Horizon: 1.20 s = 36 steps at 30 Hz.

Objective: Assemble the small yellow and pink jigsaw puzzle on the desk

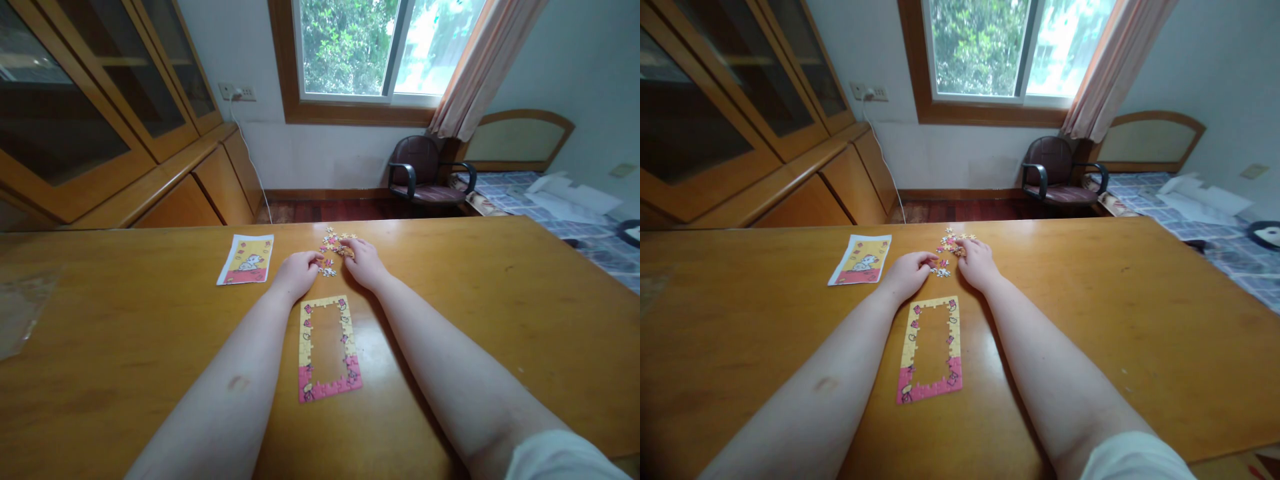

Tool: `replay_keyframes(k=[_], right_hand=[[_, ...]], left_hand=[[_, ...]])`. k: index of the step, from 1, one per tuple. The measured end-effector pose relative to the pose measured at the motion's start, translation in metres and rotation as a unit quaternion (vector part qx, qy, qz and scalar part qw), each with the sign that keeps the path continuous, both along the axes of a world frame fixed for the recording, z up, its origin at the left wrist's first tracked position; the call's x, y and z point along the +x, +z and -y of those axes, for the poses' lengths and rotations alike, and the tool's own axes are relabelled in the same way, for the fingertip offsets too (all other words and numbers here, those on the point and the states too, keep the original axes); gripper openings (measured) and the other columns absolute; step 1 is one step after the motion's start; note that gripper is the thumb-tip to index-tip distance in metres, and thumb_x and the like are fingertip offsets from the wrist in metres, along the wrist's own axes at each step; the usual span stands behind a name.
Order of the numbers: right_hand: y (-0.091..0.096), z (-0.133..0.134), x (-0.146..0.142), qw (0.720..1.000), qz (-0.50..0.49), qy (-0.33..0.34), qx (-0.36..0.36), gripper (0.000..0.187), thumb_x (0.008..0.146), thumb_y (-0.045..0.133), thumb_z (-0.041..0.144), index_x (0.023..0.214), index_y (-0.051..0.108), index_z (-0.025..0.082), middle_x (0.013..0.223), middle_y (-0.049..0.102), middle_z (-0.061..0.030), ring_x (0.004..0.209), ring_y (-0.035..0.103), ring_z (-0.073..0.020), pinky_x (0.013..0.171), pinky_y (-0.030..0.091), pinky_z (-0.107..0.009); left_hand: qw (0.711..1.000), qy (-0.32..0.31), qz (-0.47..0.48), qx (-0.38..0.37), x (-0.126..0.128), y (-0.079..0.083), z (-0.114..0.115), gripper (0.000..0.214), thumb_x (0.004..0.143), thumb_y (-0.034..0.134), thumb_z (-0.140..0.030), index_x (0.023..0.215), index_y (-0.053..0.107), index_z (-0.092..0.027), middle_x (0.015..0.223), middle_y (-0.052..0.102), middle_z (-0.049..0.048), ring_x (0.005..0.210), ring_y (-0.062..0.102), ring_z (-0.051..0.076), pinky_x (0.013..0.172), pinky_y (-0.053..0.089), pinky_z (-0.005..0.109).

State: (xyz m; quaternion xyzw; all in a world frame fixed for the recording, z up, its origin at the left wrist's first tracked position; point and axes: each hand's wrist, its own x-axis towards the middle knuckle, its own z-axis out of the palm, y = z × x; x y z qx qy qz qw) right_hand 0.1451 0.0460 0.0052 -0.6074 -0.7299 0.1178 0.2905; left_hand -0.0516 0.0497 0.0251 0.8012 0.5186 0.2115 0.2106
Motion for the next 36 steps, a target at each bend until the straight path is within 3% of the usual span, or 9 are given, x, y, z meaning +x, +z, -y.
replay_keyframes(k=[3, 6, 10, 16, 22, 30, 36], right_hand=[[0.000, 0.001, -0.001, 1.000, 0.025, -0.013, -0.012, 0.046, 0.081, 0.049, 0.013, 0.125, 0.057, 0.018, 0.129, 0.061, -0.0100, 0.127, 0.045, -0.0266, 0.109, 0.030, -0.048], [0.001, 0.000, -0.001, 0.999, 0.023, -0.030, -0.021, 0.042, 0.083, 0.047, 0.013, 0.122, 0.059, 0.019, 0.124, 0.065, -0.0081, 0.124, 0.048, -0.0265, 0.110, 0.027, -0.049], [0.001, -0.002, 0.001, 0.997, 0.019, -0.071, -0.021, 0.041, 0.082, 0.046, 0.013, 0.120, 0.061, 0.018, 0.121, 0.066, -0.0084, 0.120, 0.050, -0.0269, 0.109, 0.030, -0.047], [0.001, 0.001, -0.003, 0.999, 0.042, 0.000, -0.022, 0.045, 0.083, 0.049, 0.018, 0.127, 0.056, 0.022, 0.131, 0.060, -0.0067, 0.132, 0.041, -0.0275, 0.112, 0.022, -0.052], [0.000, -0.001, -0.001, 0.999, 0.017, -0.036, -0.003, 0.042, 0.079, 0.052, 0.012, 0.120, 0.060, 0.017, 0.117, 0.068, -0.0080, 0.114, 0.055, -0.0250, 0.104, 0.037, -0.041], [-0.003, -0.003, 0.001, 0.999, 0.038, -0.031, -0.004, 0.022, 0.082, 0.057, 0.019, 0.101, 0.069, 0.022, 0.105, 0.072, -0.0056, 0.106, 0.056, -0.0250, 0.100, 0.037, -0.043], [-0.004, -0.004, 0.003, 0.999, 0.027, -0.037, 0.002, 0.019, 0.079, 0.062, 0.024, 0.097, 0.070, 0.022, 0.100, 0.072, -0.0061, 0.101, 0.058, -0.0248, 0.097, 0.039, -0.042]], left_hand=[[0.997, -0.069, -0.008, 0.034, 0.001, -0.002, 0.001, 0.036, 0.081, 0.047, -0.018, 0.109, 0.070, -0.021, 0.110, 0.071, 0.0035, 0.105, 0.060, 0.021, 0.099, 0.045, 0.038], [0.993, -0.100, -0.042, 0.051, 0.002, -0.004, 0.001, 0.034, 0.081, 0.049, -0.022, 0.107, 0.071, -0.026, 0.122, 0.066, 0.0018, 0.118, 0.053, 0.023, 0.107, 0.038, 0.043], [0.994, -0.074, -0.066, 0.040, 0.002, -0.007, -0.001, 0.034, 0.083, 0.049, -0.025, 0.109, 0.071, -0.025, 0.126, 0.064, 0.0024, 0.122, 0.050, 0.024, 0.108, 0.035, 0.044], [0.995, -0.042, -0.075, 0.048, 0.002, -0.009, -0.002, 0.037, 0.084, 0.050, -0.027, 0.116, 0.068, -0.023, 0.128, 0.063, 0.0045, 0.122, 0.050, 0.025, 0.108, 0.036, 0.044], [0.996, -0.031, -0.073, 0.044, 0.000, -0.012, -0.003, 0.040, 0.084, 0.050, -0.030, 0.120, 0.064, -0.022, 0.131, 0.060, 0.0058, 0.124, 0.049, 0.026, 0.108, 0.036, 0.044], [0.997, -0.016, -0.030, 0.065, -0.001, -0.011, -0.005, 0.035, 0.081, 0.048, -0.023, 0.111, 0.068, -0.021, 0.121, 0.066, 0.0047, 0.117, 0.053, 0.024, 0.107, 0.039, 0.042], [0.998, 0.013, -0.009, 0.059, -0.001, -0.003, -0.003, 0.038, 0.077, 0.044, -0.015, 0.104, 0.070, -0.021, 0.112, 0.069, 0.0038, 0.110, 0.058, 0.024, 0.103, 0.043, 0.041]])
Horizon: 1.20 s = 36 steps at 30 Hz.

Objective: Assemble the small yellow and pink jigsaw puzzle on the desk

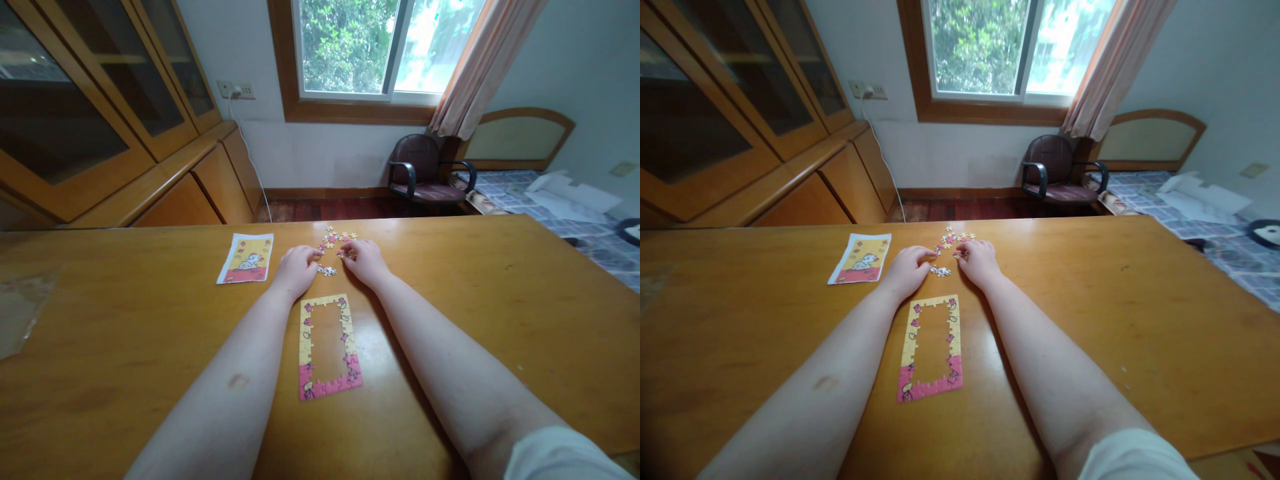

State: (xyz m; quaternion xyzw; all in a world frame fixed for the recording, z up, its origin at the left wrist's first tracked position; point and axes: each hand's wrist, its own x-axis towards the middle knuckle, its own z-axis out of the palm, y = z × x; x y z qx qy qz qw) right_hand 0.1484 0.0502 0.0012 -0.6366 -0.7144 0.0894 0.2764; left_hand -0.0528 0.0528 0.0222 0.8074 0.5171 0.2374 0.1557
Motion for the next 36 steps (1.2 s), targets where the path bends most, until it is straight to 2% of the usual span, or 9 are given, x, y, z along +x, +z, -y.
replay_keyframes(k=[14, 17, 20, 22, 24, 30, 33, 36], right_hand=[[0.000, 0.000, 0.001, 1.000, 0.013, -0.014, -0.023, 0.023, 0.076, 0.056, 0.015, 0.093, 0.069, 0.021, 0.096, 0.071, -0.0060, 0.097, 0.058, -0.0244, 0.094, 0.039, -0.041], [0.001, 0.000, 0.000, 1.000, 0.006, -0.016, -0.009, 0.020, 0.075, 0.057, 0.015, 0.090, 0.069, 0.020, 0.093, 0.071, -0.0054, 0.095, 0.059, -0.0240, 0.093, 0.040, -0.040], [0.004, 0.003, -0.003, 0.999, -0.015, 0.025, 0.031, 0.015, 0.076, 0.060, 0.018, 0.088, 0.067, 0.021, 0.092, 0.071, -0.0043, 0.094, 0.059, -0.0223, 0.093, 0.041, -0.037], [0.006, 0.005, -0.005, 0.996, -0.021, 0.074, 0.037, 0.014, 0.076, 0.062, 0.020, 0.089, 0.067, 0.021, 0.090, 0.071, -0.0029, 0.092, 0.059, -0.0213, 0.093, 0.042, -0.036], [0.007, 0.007, -0.006, 0.995, -0.016, 0.094, 0.033, 0.015, 0.076, 0.063, 0.021, 0.090, 0.068, 0.022, 0.089, 0.071, -0.0024, 0.092, 0.059, -0.0216, 0.093, 0.041, -0.036], [0.009, 0.006, -0.001, 1.000, -0.016, 0.001, 0.017, 0.018, 0.082, 0.054, 0.019, 0.091, 0.070, 0.021, 0.093, 0.073, -0.0050, 0.095, 0.060, -0.0235, 0.097, 0.040, -0.041], [0.012, 0.008, -0.003, 0.999, -0.012, 0.034, 0.004, 0.024, 0.081, 0.053, 0.015, 0.095, 0.070, 0.022, 0.098, 0.073, -0.0036, 0.101, 0.059, -0.0233, 0.104, 0.036, -0.044], [0.014, 0.011, -0.008, 0.995, -0.012, 0.096, -0.016, 0.034, 0.079, 0.050, 0.010, 0.102, 0.069, 0.025, 0.107, 0.071, -0.0008, 0.113, 0.055, -0.0215, 0.112, 0.025, -0.048]], left_hand=[[1.000, 0.008, 0.014, -0.001, 0.000, -0.002, -0.001, 0.036, 0.077, 0.045, -0.015, 0.102, 0.070, -0.020, 0.110, 0.070, 0.0038, 0.109, 0.058, 0.024, 0.102, 0.043, 0.040], [1.000, 0.008, 0.013, -0.002, 0.000, -0.002, -0.001, 0.036, 0.077, 0.045, -0.015, 0.102, 0.070, -0.021, 0.110, 0.070, 0.0039, 0.109, 0.058, 0.024, 0.103, 0.043, 0.040], [1.000, 0.006, 0.010, -0.002, 0.000, -0.002, -0.001, 0.036, 0.077, 0.045, -0.015, 0.102, 0.070, -0.021, 0.110, 0.069, 0.0038, 0.109, 0.058, 0.024, 0.103, 0.043, 0.040], [1.000, 0.006, 0.004, 0.000, -0.001, -0.003, -0.002, 0.037, 0.077, 0.045, -0.015, 0.104, 0.070, -0.021, 0.111, 0.069, 0.0034, 0.110, 0.057, 0.024, 0.103, 0.043, 0.040], [1.000, 0.010, -0.013, 0.002, -0.001, -0.004, -0.002, 0.037, 0.078, 0.046, -0.017, 0.106, 0.069, -0.023, 0.114, 0.068, 0.0033, 0.113, 0.055, 0.024, 0.104, 0.041, 0.040], [0.995, 0.022, -0.096, -0.017, 0.002, -0.006, 0.001, 0.042, 0.084, 0.052, -0.034, 0.124, 0.062, -0.024, 0.137, 0.053, 0.0086, 0.130, 0.042, 0.030, 0.112, 0.030, 0.047], [0.993, 0.017, -0.112, -0.027, 0.003, -0.006, 0.001, 0.044, 0.086, 0.051, -0.039, 0.126, 0.061, -0.025, 0.140, 0.051, 0.0103, 0.133, 0.039, 0.032, 0.112, 0.027, 0.051], [0.994, 0.021, -0.107, -0.025, 0.002, -0.006, 0.001, 0.042, 0.086, 0.051, -0.036, 0.125, 0.061, -0.024, 0.139, 0.052, 0.0108, 0.132, 0.041, 0.031, 0.112, 0.029, 0.050]])
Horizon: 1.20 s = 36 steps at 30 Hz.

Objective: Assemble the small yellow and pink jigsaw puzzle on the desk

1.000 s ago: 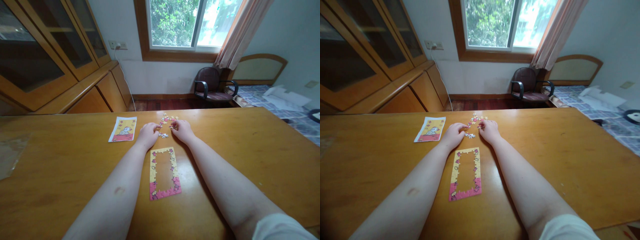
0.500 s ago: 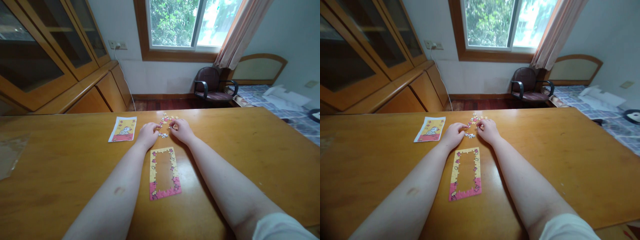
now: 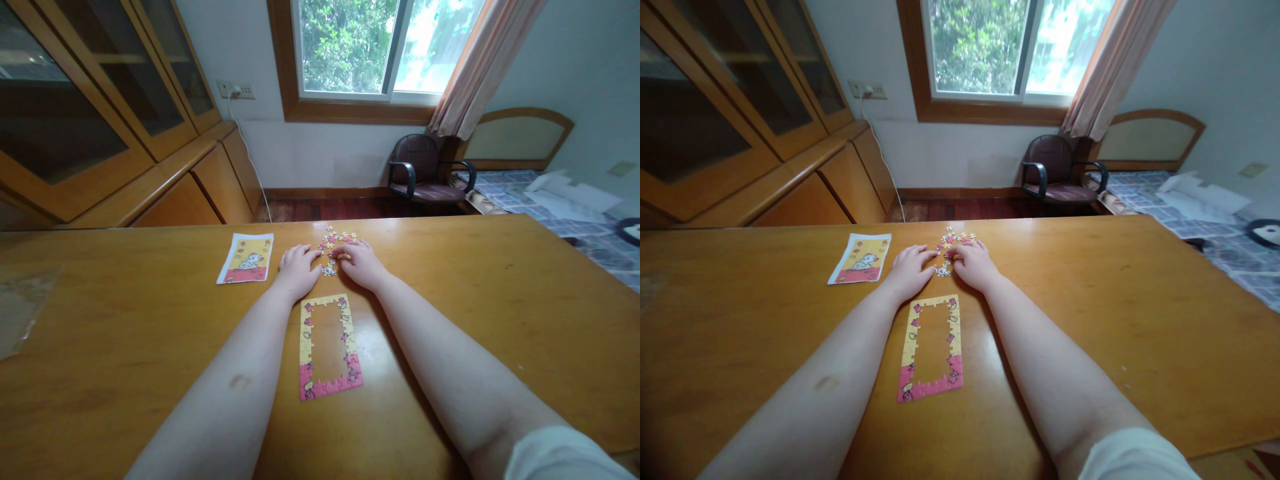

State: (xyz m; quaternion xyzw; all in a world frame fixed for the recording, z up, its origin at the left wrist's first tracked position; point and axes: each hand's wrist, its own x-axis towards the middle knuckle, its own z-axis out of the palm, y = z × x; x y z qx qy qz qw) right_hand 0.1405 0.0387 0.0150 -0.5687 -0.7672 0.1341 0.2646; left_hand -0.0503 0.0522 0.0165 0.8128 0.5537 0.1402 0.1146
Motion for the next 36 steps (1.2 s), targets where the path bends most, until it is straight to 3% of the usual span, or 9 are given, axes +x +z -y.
replay_keyframes(k=[5, 9, 13, 16, 21, 23, 27, 33, 36], right_hand=[[0.000, 0.002, -0.002, 0.999, -0.004, 0.037, 0.003, 0.039, 0.080, 0.049, 0.012, 0.112, 0.066, 0.026, 0.119, 0.067, -0.0018, 0.123, 0.050, -0.0211, 0.114, 0.023, -0.048], [-0.002, -0.004, 0.005, 0.996, -0.034, -0.071, 0.031, 0.034, 0.080, 0.047, 0.011, 0.105, 0.067, 0.022, 0.104, 0.072, -0.0038, 0.105, 0.059, -0.0225, 0.106, 0.034, -0.045], [-0.004, -0.008, 0.011, 0.989, -0.059, -0.136, 0.025, 0.033, 0.078, 0.046, 0.010, 0.101, 0.068, 0.020, 0.091, 0.074, -0.0034, 0.093, 0.061, -0.0229, 0.093, 0.044, -0.040], [-0.003, -0.007, 0.009, 0.993, -0.059, -0.102, 0.018, 0.033, 0.078, 0.044, 0.009, 0.098, 0.067, 0.021, 0.091, 0.073, -0.0025, 0.094, 0.061, -0.0215, 0.094, 0.043, -0.038], [0.002, -0.002, 0.002, 1.000, -0.019, -0.015, -0.005, 0.030, 0.078, 0.047, 0.010, 0.094, 0.068, 0.023, 0.104, 0.071, -0.0019, 0.108, 0.056, -0.0210, 0.109, 0.029, -0.044], [0.003, -0.001, 0.003, 0.999, -0.008, -0.031, -0.012, 0.027, 0.080, 0.046, 0.011, 0.087, 0.069, 0.023, 0.096, 0.072, -0.0022, 0.104, 0.058, -0.0213, 0.109, 0.027, -0.046], [0.000, -0.005, 0.008, 0.995, -0.037, -0.087, 0.009, 0.029, 0.079, 0.044, 0.011, 0.086, 0.069, 0.021, 0.088, 0.072, -0.0031, 0.094, 0.059, -0.0210, 0.100, 0.037, -0.039], [0.002, -0.004, 0.008, 0.999, -0.052, -0.010, -0.005, 0.030, 0.078, 0.042, 0.011, 0.084, 0.070, 0.021, 0.089, 0.072, -0.0019, 0.094, 0.059, -0.0194, 0.094, 0.039, -0.033], [0.005, -0.003, 0.011, 0.995, -0.037, -0.093, -0.027, 0.031, 0.081, 0.039, 0.013, 0.080, 0.069, 0.021, 0.082, 0.072, -0.0018, 0.087, 0.060, -0.0191, 0.088, 0.040, -0.031]], left_hand=[[1.000, -0.006, -0.003, 0.001, 0.000, -0.002, 0.001, 0.046, 0.087, 0.051, -0.038, 0.132, 0.055, -0.028, 0.145, 0.046, 0.0088, 0.137, 0.035, 0.031, 0.114, 0.023, 0.053], [1.000, -0.017, -0.015, -0.013, 0.001, -0.002, 0.002, 0.044, 0.088, 0.049, -0.043, 0.130, 0.057, -0.034, 0.148, 0.044, 0.0060, 0.140, 0.029, 0.034, 0.114, 0.016, 0.059], [0.999, 0.032, -0.012, 0.001, -0.001, 0.001, 0.000, 0.041, 0.088, 0.047, -0.039, 0.124, 0.062, -0.025, 0.140, 0.051, 0.0106, 0.136, 0.036, 0.033, 0.113, 0.024, 0.053], [0.998, 0.066, -0.002, 0.000, -0.002, 0.001, -0.001, 0.048, 0.087, 0.048, -0.040, 0.129, 0.058, -0.019, 0.143, 0.048, 0.0146, 0.136, 0.035, 0.034, 0.114, 0.025, 0.051], [1.000, 0.008, -0.021, -0.019, 0.000, -0.001, 0.002, 0.051, 0.087, 0.048, -0.046, 0.134, 0.053, -0.028, 0.150, 0.040, 0.0104, 0.142, 0.026, 0.035, 0.115, 0.015, 0.057], [1.000, 0.006, -0.024, -0.020, 0.001, -0.002, 0.002, 0.050, 0.087, 0.048, -0.047, 0.133, 0.054, -0.028, 0.150, 0.040, 0.0097, 0.142, 0.026, 0.035, 0.115, 0.015, 0.057], [0.999, 0.006, -0.025, -0.027, 0.001, 0.000, 0.002, 0.053, 0.087, 0.048, -0.046, 0.136, 0.051, -0.026, 0.150, 0.040, 0.0108, 0.142, 0.027, 0.034, 0.116, 0.016, 0.055], [1.000, -0.016, -0.010, -0.007, 0.001, 0.003, 0.003, 0.046, 0.088, 0.049, -0.040, 0.131, 0.057, -0.025, 0.146, 0.046, 0.0094, 0.137, 0.035, 0.030, 0.115, 0.023, 0.050], [1.000, -0.016, 0.000, 0.000, 0.001, 0.001, 0.001, 0.044, 0.087, 0.051, -0.039, 0.128, 0.060, -0.024, 0.144, 0.048, 0.0095, 0.136, 0.037, 0.029, 0.115, 0.026, 0.048]])
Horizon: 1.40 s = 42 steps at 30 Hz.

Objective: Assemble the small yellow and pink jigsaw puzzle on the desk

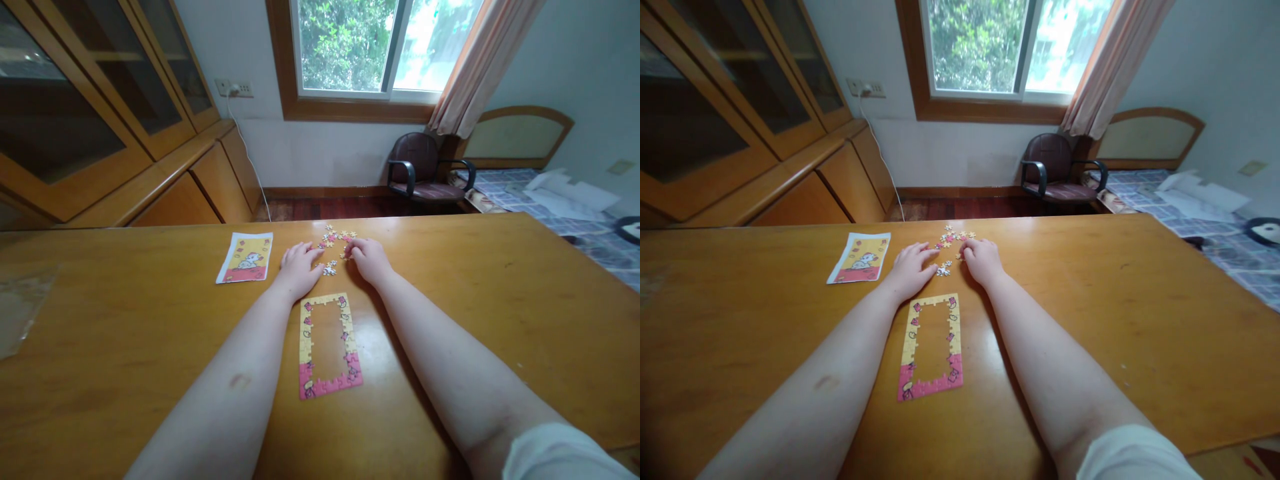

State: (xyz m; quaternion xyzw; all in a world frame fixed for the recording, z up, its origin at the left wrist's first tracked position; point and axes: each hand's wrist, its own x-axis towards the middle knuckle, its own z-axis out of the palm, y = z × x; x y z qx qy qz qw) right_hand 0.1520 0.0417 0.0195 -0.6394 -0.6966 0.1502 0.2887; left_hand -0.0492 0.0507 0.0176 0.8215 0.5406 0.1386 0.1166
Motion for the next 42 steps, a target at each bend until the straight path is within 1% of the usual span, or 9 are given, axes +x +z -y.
replay_keyframes(k=[4, 10, 13, 19, 24, 31, 35, 38, 42], right_hand=[[0.001, -0.001, 0.007, 0.992, 0.021, -0.126, -0.008, 0.034, 0.085, 0.036, 0.019, 0.087, 0.070, 0.020, 0.082, 0.071, -0.0038, 0.087, 0.061, -0.0205, 0.083, 0.041, -0.030], [-0.002, -0.003, 0.007, 0.988, 0.043, -0.146, 0.004, 0.035, 0.091, 0.040, 0.030, 0.107, 0.068, 0.018, 0.110, 0.070, -0.0099, 0.106, 0.058, -0.0268, 0.092, 0.039, -0.037], [-0.005, -0.003, 0.002, 0.990, 0.069, -0.120, 0.013, 0.034, 0.091, 0.043, 0.032, 0.112, 0.067, 0.019, 0.117, 0.067, -0.0093, 0.111, 0.055, -0.0269, 0.098, 0.036, -0.040], [-0.007, -0.002, -0.005, 0.991, 0.112, -0.072, -0.020, 0.031, 0.082, 0.050, 0.021, 0.100, 0.075, 0.026, 0.135, 0.058, -0.0019, 0.128, 0.041, -0.0268, 0.112, 0.022, -0.048], [-0.008, -0.001, -0.006, 0.993, 0.107, -0.040, -0.033, 0.033, 0.083, 0.050, 0.022, 0.103, 0.074, 0.032, 0.136, 0.057, 0.0012, 0.132, 0.037, -0.0271, 0.114, 0.018, -0.053], [-0.005, 0.006, -0.013, 0.989, 0.128, 0.064, -0.043, 0.036, 0.090, 0.050, 0.046, 0.123, 0.064, 0.039, 0.149, 0.042, -0.0024, 0.142, 0.021, -0.0359, 0.110, 0.004, -0.068], [-0.001, 0.008, -0.013, 0.990, 0.103, 0.093, -0.015, 0.025, 0.090, 0.052, 0.040, 0.099, 0.074, 0.032, 0.135, 0.057, -0.0007, 0.138, 0.029, -0.0311, 0.112, 0.006, -0.064], [-0.003, 0.005, -0.010, 0.995, 0.085, 0.049, 0.012, 0.027, 0.091, 0.048, 0.033, 0.098, 0.074, 0.029, 0.130, 0.061, -0.0006, 0.134, 0.036, -0.0279, 0.114, 0.008, -0.060], [-0.007, 0.000, -0.005, 0.992, 0.098, -0.082, -0.011, 0.041, 0.093, 0.042, 0.037, 0.129, 0.059, 0.024, 0.145, 0.048, -0.0074, 0.139, 0.029, -0.0338, 0.113, 0.009, -0.064]], left_hand=[[1.000, 0.008, 0.008, -0.001, 0.000, -0.001, -0.001, 0.042, 0.086, 0.053, -0.037, 0.124, 0.062, -0.023, 0.142, 0.049, 0.0090, 0.135, 0.038, 0.028, 0.114, 0.028, 0.046], [1.000, 0.024, 0.008, 0.000, 0.000, 0.001, 0.000, 0.041, 0.086, 0.054, -0.036, 0.123, 0.063, -0.022, 0.142, 0.050, 0.0098, 0.134, 0.039, 0.029, 0.114, 0.029, 0.046], [1.000, 0.030, 0.010, 0.001, 0.000, 0.001, -0.001, 0.041, 0.085, 0.054, -0.035, 0.123, 0.062, -0.021, 0.142, 0.050, 0.0102, 0.134, 0.040, 0.029, 0.114, 0.030, 0.045], [0.999, 0.035, 0.013, -0.004, 0.001, 0.001, -0.001, 0.041, 0.085, 0.054, -0.035, 0.123, 0.063, -0.020, 0.141, 0.050, 0.0109, 0.133, 0.040, 0.029, 0.114, 0.031, 0.044], [0.999, 0.030, 0.011, 0.004, 0.000, -0.002, -0.002, 0.042, 0.085, 0.054, -0.035, 0.123, 0.063, -0.020, 0.140, 0.051, 0.0106, 0.132, 0.041, 0.028, 0.113, 0.031, 0.044], [1.000, 0.011, 0.012, 0.014, -0.001, -0.006, -0.002, 0.042, 0.085, 0.053, -0.036, 0.124, 0.062, -0.024, 0.139, 0.051, 0.0098, 0.132, 0.041, 0.029, 0.113, 0.030, 0.047], [1.000, 0.008, 0.018, 0.004, 0.000, -0.005, -0.002, 0.042, 0.084, 0.053, -0.034, 0.124, 0.062, -0.023, 0.140, 0.051, 0.0102, 0.133, 0.040, 0.028, 0.113, 0.030, 0.047], [0.999, 0.011, 0.043, 0.023, -0.001, -0.001, -0.002, 0.039, 0.082, 0.052, -0.027, 0.118, 0.066, -0.022, 0.133, 0.057, 0.0078, 0.127, 0.046, 0.026, 0.111, 0.034, 0.044], [0.994, 0.046, 0.091, 0.037, -0.004, 0.007, -0.001, 0.036, 0.082, 0.043, -0.017, 0.104, 0.071, -0.020, 0.109, 0.070, 0.0055, 0.106, 0.061, 0.023, 0.098, 0.047, 0.037]])
